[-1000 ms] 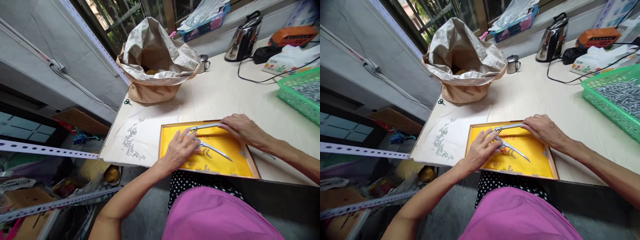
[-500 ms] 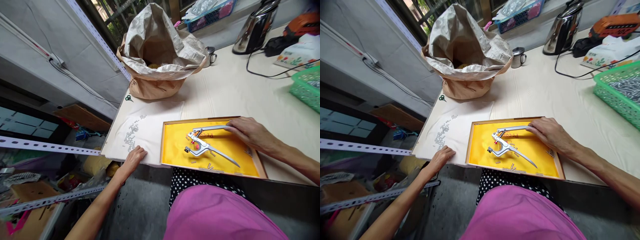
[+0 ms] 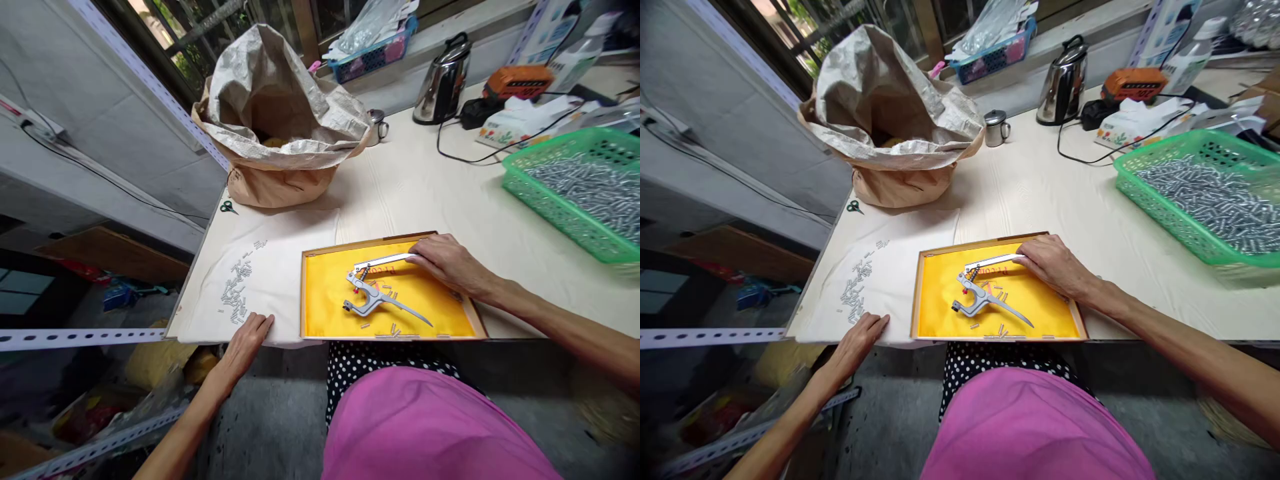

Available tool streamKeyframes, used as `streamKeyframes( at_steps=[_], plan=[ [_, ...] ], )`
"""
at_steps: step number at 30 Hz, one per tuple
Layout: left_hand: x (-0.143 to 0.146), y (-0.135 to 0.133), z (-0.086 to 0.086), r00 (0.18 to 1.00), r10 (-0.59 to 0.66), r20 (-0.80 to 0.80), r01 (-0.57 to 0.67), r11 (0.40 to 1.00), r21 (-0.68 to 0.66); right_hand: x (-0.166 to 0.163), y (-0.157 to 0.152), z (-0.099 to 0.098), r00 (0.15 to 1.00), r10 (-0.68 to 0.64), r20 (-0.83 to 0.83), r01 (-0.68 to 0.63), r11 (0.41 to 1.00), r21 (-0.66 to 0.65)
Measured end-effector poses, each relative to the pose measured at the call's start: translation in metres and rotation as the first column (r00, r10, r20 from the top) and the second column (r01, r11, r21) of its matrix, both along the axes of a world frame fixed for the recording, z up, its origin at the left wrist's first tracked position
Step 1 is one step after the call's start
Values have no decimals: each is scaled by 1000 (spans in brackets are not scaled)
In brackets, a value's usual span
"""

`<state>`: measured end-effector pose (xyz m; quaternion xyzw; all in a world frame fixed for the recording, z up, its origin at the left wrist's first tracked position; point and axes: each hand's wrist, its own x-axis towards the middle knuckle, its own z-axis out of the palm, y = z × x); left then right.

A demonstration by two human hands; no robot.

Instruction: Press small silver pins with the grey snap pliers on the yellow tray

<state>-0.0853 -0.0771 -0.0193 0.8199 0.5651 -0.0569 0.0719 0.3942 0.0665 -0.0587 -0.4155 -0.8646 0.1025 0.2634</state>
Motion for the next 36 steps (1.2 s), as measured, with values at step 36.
streamKeyframes(
  at_steps=[36],
  plan=[
    [174,66,7,529,787,317,-371,551,-747,-48,-8,19,975,92,203,-103,994,46]
  ],
)
